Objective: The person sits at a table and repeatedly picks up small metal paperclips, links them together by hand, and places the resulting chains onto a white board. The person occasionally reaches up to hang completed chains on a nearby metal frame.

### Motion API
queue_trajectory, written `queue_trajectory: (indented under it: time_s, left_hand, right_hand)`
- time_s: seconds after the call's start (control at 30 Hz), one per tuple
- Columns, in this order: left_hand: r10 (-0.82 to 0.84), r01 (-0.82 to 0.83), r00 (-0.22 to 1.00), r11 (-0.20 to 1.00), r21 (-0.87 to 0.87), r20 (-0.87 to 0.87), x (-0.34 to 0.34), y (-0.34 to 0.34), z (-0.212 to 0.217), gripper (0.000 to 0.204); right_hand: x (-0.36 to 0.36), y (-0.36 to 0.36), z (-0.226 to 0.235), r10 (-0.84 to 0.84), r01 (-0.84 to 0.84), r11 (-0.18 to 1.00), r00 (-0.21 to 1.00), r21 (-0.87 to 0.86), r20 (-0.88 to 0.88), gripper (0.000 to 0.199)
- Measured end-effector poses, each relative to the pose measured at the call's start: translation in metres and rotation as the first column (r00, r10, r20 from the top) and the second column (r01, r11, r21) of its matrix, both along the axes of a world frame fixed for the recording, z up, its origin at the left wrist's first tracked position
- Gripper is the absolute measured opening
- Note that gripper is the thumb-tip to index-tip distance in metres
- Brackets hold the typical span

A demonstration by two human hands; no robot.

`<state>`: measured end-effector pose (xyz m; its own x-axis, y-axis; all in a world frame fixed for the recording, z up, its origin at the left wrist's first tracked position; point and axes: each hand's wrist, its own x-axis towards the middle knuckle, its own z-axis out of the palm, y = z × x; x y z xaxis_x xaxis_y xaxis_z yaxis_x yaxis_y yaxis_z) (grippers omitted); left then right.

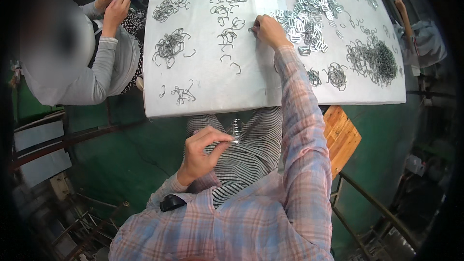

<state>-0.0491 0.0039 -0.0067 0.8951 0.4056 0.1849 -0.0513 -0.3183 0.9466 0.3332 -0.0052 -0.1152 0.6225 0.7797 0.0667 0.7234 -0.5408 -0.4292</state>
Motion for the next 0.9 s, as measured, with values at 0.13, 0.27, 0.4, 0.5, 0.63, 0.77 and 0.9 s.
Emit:
queue_trajectory:
  time_s: [0.13, 0.27, 0.4, 0.5, 0.63, 0.77, 0.9]
  left_hand:
    - [0.007, -0.007, 1.000, 1.000, 0.020, 0.003, -0.001, 0.002, -0.004, 0.019]
    - [0.014, -0.015, 1.000, 0.999, -0.036, -0.020, 0.002, -0.001, -0.013, 0.016]
    - [0.051, -0.066, 0.993, 0.988, -0.137, -0.108, -0.004, -0.002, -0.025, 0.013]
    - [0.073, -0.107, 0.987, 0.962, -0.251, -0.141, -0.008, -0.004, -0.028, 0.013]
    - [0.090, -0.126, 0.987, 0.950, -0.286, -0.134, -0.009, -0.007, -0.026, 0.014]
    - [0.075, -0.093, 0.993, 0.971, -0.221, -0.088, -0.007, -0.008, -0.025, 0.014]
    - [0.065, -0.074, 0.995, 0.990, -0.117, -0.078, -0.003, -0.009, -0.018, 0.014]
  right_hand:
    - [-0.033, -0.025, 0.027, -0.036, 0.081, 0.937, 0.990, 0.340, -0.137, 0.009]
    - [-0.102, -0.069, 0.056, -0.145, 0.298, 0.847, 0.926, 0.440, -0.348, 0.010]
    - [-0.197, -0.111, 0.083, 0.115, 0.517, 0.734, 0.544, 0.440, -0.831, 0.008]
    - [-0.245, -0.138, 0.090, 0.323, 0.539, 0.688, 0.372, 0.486, -0.870, 0.008]
    - [-0.270, -0.146, 0.090, 0.212, 0.408, 0.708, 0.656, 0.577, -0.724, 0.014]
    - [-0.275, -0.140, 0.095, 0.122, 0.344, 0.709, 0.800, 0.616, -0.588, 0.015]
    - [-0.274, -0.142, 0.104, 0.060, 0.272, 0.726, 0.890, 0.632, -0.452, 0.015]
